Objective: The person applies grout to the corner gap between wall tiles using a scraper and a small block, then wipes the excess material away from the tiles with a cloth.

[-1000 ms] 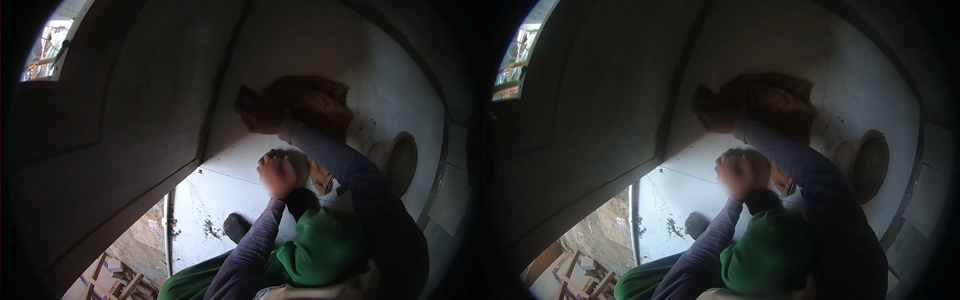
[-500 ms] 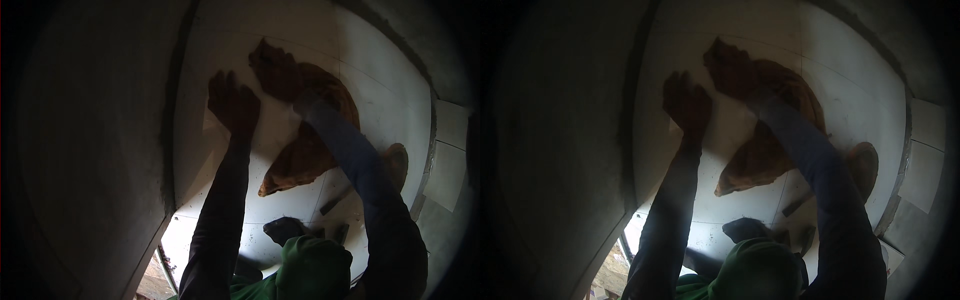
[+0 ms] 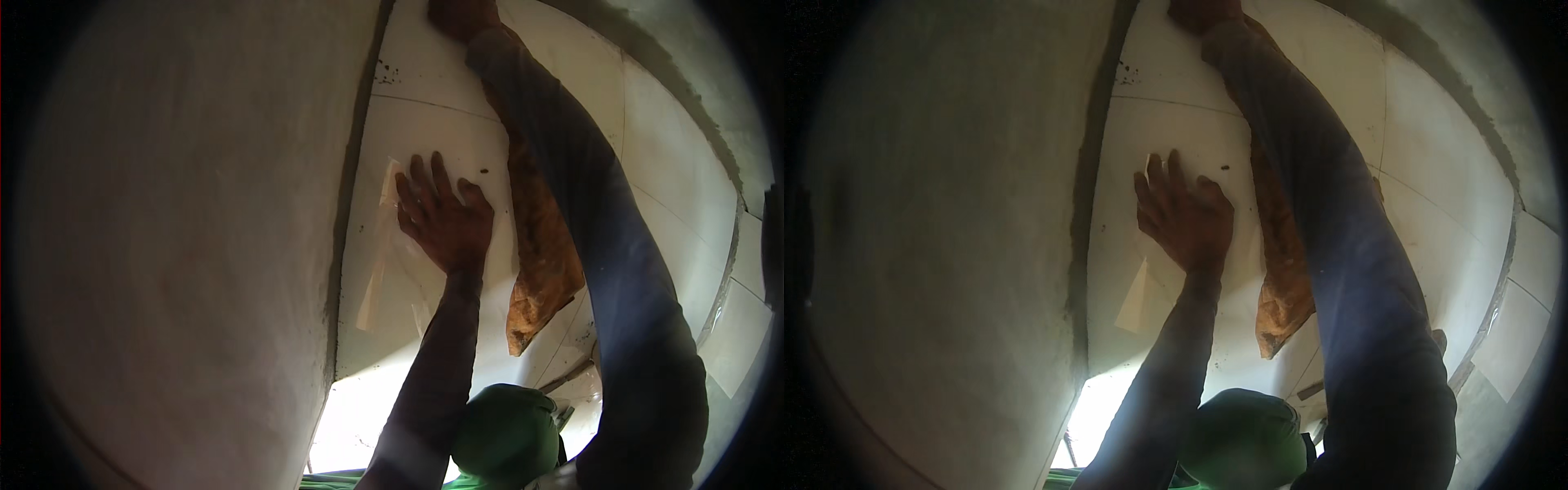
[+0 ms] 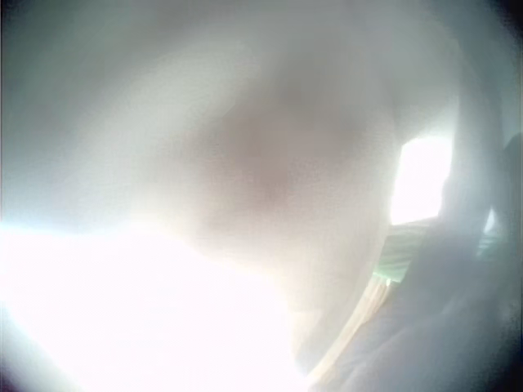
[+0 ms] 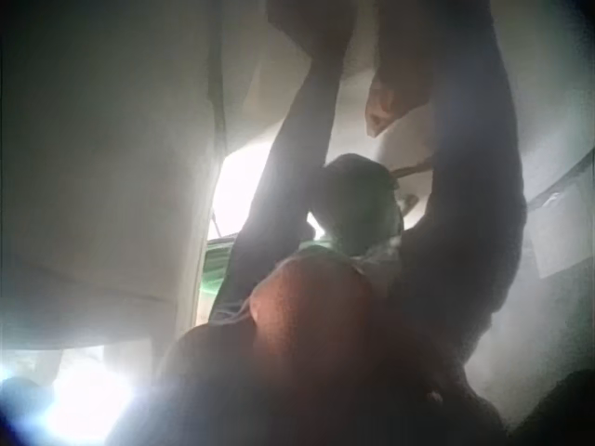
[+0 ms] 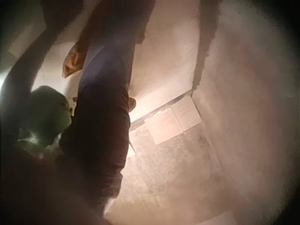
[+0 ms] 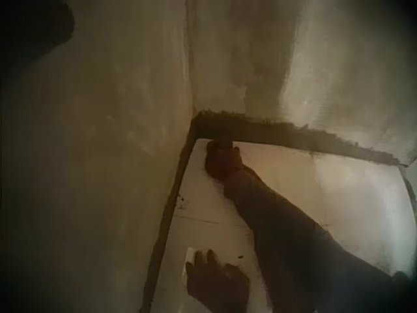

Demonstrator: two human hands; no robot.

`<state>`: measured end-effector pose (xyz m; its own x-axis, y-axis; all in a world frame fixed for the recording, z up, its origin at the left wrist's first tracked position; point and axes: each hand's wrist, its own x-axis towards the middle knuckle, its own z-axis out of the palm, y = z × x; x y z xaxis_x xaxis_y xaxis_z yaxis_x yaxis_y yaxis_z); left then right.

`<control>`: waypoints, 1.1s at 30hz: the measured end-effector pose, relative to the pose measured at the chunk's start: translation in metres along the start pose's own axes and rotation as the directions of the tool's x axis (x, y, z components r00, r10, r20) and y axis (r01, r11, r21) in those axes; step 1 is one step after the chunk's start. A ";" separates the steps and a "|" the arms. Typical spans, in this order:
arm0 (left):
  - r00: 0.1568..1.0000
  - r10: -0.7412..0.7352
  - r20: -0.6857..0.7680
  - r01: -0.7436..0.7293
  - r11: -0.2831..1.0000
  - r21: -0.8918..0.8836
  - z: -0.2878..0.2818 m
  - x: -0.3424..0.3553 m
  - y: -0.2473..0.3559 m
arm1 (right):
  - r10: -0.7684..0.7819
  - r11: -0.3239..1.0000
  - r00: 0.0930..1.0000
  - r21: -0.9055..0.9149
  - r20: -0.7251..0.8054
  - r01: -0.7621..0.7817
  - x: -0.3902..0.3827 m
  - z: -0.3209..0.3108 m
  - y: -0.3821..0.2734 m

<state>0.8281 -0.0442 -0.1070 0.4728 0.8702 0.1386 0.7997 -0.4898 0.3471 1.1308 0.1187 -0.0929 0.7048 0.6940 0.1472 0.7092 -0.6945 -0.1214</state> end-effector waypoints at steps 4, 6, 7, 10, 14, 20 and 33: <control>0.997 -0.025 0.071 0.025 1.000 0.005 -0.002 0.004 0.002 | 0.012 0.992 0.999 0.129 -0.042 -0.006 0.031 0.003 -0.010; 0.996 -0.020 0.091 0.019 1.000 0.019 -0.001 0.005 0.001 | 0.027 0.982 0.999 0.188 -0.018 -0.024 0.035 -0.001 -0.008; 0.995 -0.022 0.095 0.018 0.999 0.040 -0.001 0.006 0.001 | 0.039 0.974 0.999 0.222 -0.015 -0.034 0.036 -0.004 -0.008; 0.995 -0.022 0.099 0.018 0.999 0.045 0.001 0.003 0.001 | 0.088 0.929 0.996 0.359 0.013 -0.087 0.028 -0.020 0.005; 0.997 0.003 0.074 -0.008 0.998 0.065 0.000 0.004 -0.010 | 0.164 0.808 0.985 0.565 0.058 -0.168 0.012 -0.043 0.021; 0.994 0.003 0.105 -0.007 0.999 0.045 0.002 0.000 0.005 | 0.027 0.993 0.997 0.115 -0.067 -0.019 0.009 -0.008 0.124; 0.999 0.010 0.049 -0.017 0.991 0.134 -0.002 0.004 -0.005 | 0.361 0.899 0.922 0.316 -0.138 -0.305 -0.062 -0.045 0.239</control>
<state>0.8258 -0.0385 -0.1065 0.4987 0.8614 0.0966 0.8340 -0.5072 0.2172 1.2559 -0.0988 -0.0867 0.9037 0.3626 0.2276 0.4280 -0.7757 -0.4637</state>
